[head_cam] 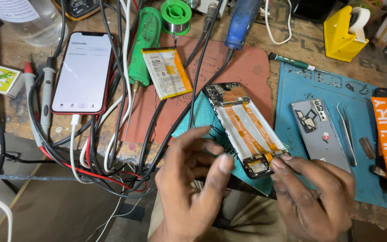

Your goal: The person removes a battery from a disassembled smartphone, places it on the workbench, and then reinserts it into the phone chassis. They then use a screwdriver to tighten screws near the charging port area.

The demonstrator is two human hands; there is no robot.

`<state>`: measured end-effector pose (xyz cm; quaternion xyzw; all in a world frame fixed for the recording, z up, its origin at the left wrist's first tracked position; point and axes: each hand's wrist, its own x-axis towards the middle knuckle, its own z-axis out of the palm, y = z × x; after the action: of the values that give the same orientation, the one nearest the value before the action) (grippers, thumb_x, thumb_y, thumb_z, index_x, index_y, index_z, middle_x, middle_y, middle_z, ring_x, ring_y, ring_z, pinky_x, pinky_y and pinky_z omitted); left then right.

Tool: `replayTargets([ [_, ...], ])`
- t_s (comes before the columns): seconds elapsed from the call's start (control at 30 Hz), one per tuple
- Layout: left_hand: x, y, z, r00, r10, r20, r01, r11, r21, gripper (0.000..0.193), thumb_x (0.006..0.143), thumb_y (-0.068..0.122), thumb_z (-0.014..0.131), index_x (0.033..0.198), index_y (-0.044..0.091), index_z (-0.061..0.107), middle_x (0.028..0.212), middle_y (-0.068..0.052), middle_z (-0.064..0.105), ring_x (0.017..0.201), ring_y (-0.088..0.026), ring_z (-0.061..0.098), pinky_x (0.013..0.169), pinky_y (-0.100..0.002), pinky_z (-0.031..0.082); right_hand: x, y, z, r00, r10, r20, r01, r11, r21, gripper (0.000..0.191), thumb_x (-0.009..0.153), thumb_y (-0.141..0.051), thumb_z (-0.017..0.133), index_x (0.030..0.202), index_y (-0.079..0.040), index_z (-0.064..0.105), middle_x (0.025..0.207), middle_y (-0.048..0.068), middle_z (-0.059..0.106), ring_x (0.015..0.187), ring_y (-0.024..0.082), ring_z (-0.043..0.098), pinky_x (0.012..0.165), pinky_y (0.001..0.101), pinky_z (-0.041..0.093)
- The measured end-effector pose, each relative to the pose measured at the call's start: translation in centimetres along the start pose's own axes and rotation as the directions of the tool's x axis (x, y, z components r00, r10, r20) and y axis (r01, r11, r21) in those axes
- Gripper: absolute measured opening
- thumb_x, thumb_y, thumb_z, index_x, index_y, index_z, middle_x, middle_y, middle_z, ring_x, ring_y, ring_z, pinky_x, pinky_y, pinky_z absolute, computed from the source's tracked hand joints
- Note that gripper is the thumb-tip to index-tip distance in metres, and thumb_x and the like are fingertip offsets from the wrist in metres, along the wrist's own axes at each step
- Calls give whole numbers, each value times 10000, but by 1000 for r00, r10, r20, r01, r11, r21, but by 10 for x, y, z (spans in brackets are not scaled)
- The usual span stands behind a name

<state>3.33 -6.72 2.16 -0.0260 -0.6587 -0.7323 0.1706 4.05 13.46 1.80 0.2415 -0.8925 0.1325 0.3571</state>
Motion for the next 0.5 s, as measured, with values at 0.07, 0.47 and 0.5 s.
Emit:
replayTargets([
  [0.07, 2, 0, 11, 913, -401, 77, 407, 879, -249, 777, 957, 91, 719, 1607, 85, 292, 1034, -161, 713, 702, -156, 689, 484, -293, 569, 0, -1, -1, 1000, -11, -10, 11, 1000, 21, 351, 809, 6, 863, 1123, -106, 752, 1074, 56, 697, 960, 228, 617, 847, 364, 500],
  [0.47, 14, -5, 63, 971, -231, -59, 167, 838, -520, 1066, 942, -66, 651, 1707, 154, -58, 1116, -167, 700, 794, -93, 626, 689, -222, 532, 23, -22, 2, 723, 688, 57, -407, 357, 841, 728, 920, -400, 771, 1463, -72, 415, 1369, 109, 531, 1164, 233, 594, 946, 380, 581],
  [0.5, 14, -4, 68, 968, -238, -75, 161, 827, -539, 1070, 938, -64, 648, 1697, 156, -74, 1122, -161, 700, 827, -100, 642, 724, -229, 546, 26, -20, 3, 690, 700, 187, -401, 154, 903, 707, 922, -351, 763, 1470, -38, 443, 1333, 136, 568, 1139, 246, 612, 903, 387, 586],
])
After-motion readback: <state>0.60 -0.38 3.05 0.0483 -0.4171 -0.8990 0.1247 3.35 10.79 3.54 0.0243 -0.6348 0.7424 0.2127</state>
